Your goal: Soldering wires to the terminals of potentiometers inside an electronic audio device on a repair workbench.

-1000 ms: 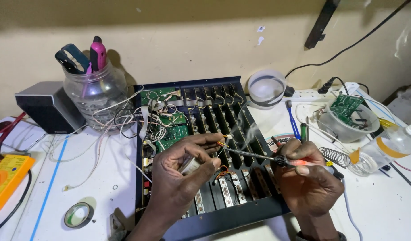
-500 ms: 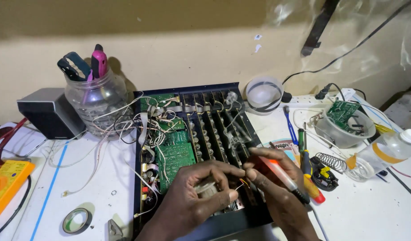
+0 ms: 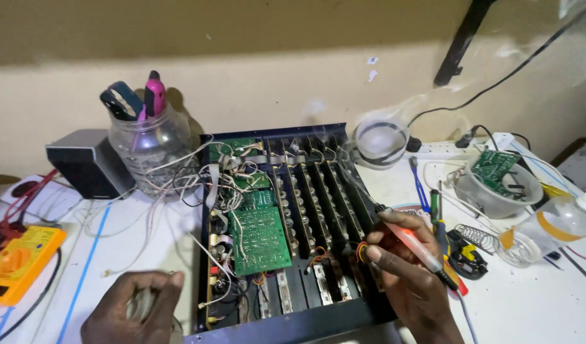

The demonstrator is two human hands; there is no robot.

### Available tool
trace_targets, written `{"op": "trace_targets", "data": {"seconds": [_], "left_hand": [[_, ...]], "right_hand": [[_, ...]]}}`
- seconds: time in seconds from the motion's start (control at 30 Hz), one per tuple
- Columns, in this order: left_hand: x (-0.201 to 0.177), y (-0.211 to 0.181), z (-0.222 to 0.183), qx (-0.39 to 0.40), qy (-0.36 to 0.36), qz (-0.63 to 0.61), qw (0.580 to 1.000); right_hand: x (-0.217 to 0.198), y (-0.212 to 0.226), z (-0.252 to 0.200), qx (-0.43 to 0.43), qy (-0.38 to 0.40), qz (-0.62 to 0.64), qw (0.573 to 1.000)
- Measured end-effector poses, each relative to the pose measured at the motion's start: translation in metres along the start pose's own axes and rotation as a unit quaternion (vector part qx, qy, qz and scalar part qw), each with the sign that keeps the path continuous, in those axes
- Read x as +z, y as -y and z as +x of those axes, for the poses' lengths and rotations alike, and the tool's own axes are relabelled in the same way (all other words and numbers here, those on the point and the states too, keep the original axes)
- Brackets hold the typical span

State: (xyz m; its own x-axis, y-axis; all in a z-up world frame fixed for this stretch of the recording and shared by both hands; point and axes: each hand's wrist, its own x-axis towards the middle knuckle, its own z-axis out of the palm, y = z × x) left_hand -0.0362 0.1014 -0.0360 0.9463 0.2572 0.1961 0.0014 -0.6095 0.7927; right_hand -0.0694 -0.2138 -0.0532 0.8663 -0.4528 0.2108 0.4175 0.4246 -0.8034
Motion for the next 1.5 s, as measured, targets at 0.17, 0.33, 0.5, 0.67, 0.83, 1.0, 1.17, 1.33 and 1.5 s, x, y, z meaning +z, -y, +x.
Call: {"op": "trace_targets", "data": {"seconds": [0.17, 0.33, 0.5, 0.67, 0.83, 1.0, 1.17, 1.33, 1.5], "left_hand": [[-0.010, 0.076, 0.030, -0.098, 0.055, 0.216, 0.970], [-0.006, 0.022, -0.006, 0.202, -0.172, 0.097, 0.959], [0.018, -0.077, -0.016, 0.139, 0.182, -0.091, 0.969], [0.060, -0.128, -0.006, 0.096, 0.409, -0.107, 0.901], [0.088, -0.132, 0.014, 0.056, 0.480, -0.278, 0.830], [0.109, -0.130, 0.026, 0.006, 0.463, -0.331, 0.822], [0.117, -0.134, 0.030, -0.007, 0.462, -0.320, 0.827], [0.123, -0.133, 0.029, 0.058, 0.506, -0.220, 0.832], [0.125, -0.127, 0.030, 0.054, 0.495, -0.262, 0.827]], "right_hand": [[0.010, -0.001, -0.007, 0.052, -0.028, -0.035, 0.998], [0.012, -0.004, -0.008, -0.025, 0.079, -0.040, 0.996], [0.023, 0.007, -0.015, -0.001, 0.063, -0.103, 0.993], [0.024, 0.020, -0.012, -0.049, 0.050, -0.225, 0.972], [0.020, 0.037, -0.001, -0.048, -0.010, -0.271, 0.961], [0.004, 0.023, 0.006, -0.016, -0.010, -0.212, 0.977], [0.002, 0.017, 0.010, -0.054, 0.012, -0.179, 0.982], [0.007, 0.027, 0.009, 0.002, -0.062, -0.310, 0.949], [0.008, 0.025, 0.009, -0.004, -0.051, -0.336, 0.941]]}}
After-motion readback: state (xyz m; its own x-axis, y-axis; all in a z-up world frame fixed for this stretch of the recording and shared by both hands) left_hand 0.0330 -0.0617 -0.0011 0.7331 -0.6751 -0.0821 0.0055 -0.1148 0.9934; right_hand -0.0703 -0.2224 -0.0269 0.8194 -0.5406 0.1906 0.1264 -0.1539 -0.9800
